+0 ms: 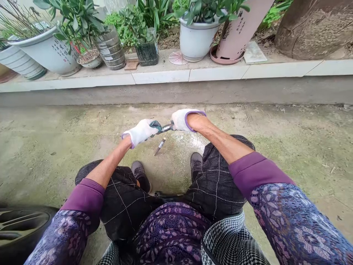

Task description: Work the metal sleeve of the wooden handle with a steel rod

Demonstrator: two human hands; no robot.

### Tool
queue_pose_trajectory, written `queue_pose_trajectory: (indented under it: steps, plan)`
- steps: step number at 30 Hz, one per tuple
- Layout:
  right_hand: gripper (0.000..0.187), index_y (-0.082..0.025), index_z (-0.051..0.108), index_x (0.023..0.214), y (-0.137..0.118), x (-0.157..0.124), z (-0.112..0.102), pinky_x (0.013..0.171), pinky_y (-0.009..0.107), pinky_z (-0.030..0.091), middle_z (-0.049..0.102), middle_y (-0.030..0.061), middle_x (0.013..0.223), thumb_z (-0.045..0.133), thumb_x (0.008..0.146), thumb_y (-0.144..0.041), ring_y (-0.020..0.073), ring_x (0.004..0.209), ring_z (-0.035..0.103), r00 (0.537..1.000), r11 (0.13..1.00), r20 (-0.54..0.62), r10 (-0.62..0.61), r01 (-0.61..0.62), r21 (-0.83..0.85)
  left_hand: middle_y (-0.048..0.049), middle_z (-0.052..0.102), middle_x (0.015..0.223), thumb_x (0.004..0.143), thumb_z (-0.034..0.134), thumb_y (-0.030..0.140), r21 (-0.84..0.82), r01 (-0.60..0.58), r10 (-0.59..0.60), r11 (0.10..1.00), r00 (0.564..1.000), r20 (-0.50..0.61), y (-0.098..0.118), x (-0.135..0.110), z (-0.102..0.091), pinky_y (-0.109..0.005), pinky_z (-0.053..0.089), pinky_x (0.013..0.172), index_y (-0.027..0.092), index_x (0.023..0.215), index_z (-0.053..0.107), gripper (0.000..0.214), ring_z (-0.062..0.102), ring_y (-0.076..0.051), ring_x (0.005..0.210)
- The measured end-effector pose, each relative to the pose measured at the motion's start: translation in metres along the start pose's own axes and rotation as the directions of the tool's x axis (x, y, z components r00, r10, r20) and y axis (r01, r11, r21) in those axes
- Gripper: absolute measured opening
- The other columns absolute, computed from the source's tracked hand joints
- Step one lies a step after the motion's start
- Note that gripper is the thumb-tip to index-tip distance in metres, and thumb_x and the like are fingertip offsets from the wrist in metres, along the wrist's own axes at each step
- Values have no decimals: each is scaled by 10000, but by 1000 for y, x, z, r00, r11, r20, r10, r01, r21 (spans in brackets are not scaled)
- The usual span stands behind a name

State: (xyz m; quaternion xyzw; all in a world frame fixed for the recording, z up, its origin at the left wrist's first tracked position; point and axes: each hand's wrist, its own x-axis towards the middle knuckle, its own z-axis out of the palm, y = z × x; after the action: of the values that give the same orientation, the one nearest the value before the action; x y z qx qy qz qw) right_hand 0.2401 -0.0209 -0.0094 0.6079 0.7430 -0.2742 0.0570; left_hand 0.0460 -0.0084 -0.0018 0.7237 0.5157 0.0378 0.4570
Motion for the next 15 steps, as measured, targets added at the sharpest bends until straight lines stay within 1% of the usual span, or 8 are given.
queue_pose_trajectory:
  steps: [2,4,6,8,10,12,13,15]
  plan:
    - [366,-86,722,1071,0,0,-1,820,386,510,714,143,1048,639,899,-398,295,951,664,998,994,-22,66,-68,-86,39,531,512,760,597,145,25,-20,21,999,1000,-22,0,-1,1,-177,314,435,131,908,739,206,406,-60,418]
    - [365,-90,751,1014,1,-1,-4,749,368,484,734,182,958,606,888,-401,308,885,682,990,973,-79,118,-131,-189,41,525,518,786,586,152,-34,-49,48,998,998,-35,-1,-2,2,-171,313,423,127,967,734,235,402,-56,411]
    - [394,-138,739,1075,1,-3,-7,703,353,471,738,174,970,539,902,-430,296,863,688,978,952,-169,125,-166,-256,53,496,519,802,574,160,-158,-105,99,982,994,-48,-4,-1,2,-165,307,410,126,1056,725,297,389,-52,412]
    - [416,-173,711,1143,0,-6,-12,686,333,461,737,150,991,500,913,-449,276,863,682,958,955,-268,97,-166,-246,68,455,512,809,567,172,-285,-169,155,944,985,-71,-6,-1,1,-163,291,395,134,1141,711,364,365,-51,413]
    - [395,-191,695,1162,-2,-8,-16,670,304,450,733,118,975,515,911,-438,240,842,666,936,980,-348,60,-122,-158,76,429,506,804,569,187,-370,-206,183,906,978,-96,-6,0,-3,-165,275,379,137,1170,705,394,344,-51,409]
    - [347,-184,701,1120,-6,-11,-20,617,272,436,716,88,897,534,913,-406,183,737,633,919,999,-390,50,-46,21,74,438,528,782,576,191,-435,-220,191,873,975,-109,-5,0,-7,-167,272,370,139,1164,702,406,348,-49,413]
    - [326,-174,703,1089,-8,-12,-22,575,258,425,699,74,839,539,916,-396,150,658,600,917,989,-393,65,-8,145,70,453,552,770,577,191,-467,-224,194,856,975,-112,-5,0,-9,-168,274,368,141,1152,702,405,359,-47,419]
    - [309,-149,698,1029,-12,-16,-23,480,238,391,642,44,716,557,919,-401,96,511,502,926,914,-362,109,49,402,61,476,597,753,582,195,-520,-226,199,824,974,-107,-6,0,-11,-167,281,366,143,1108,705,380,381,-43,434]
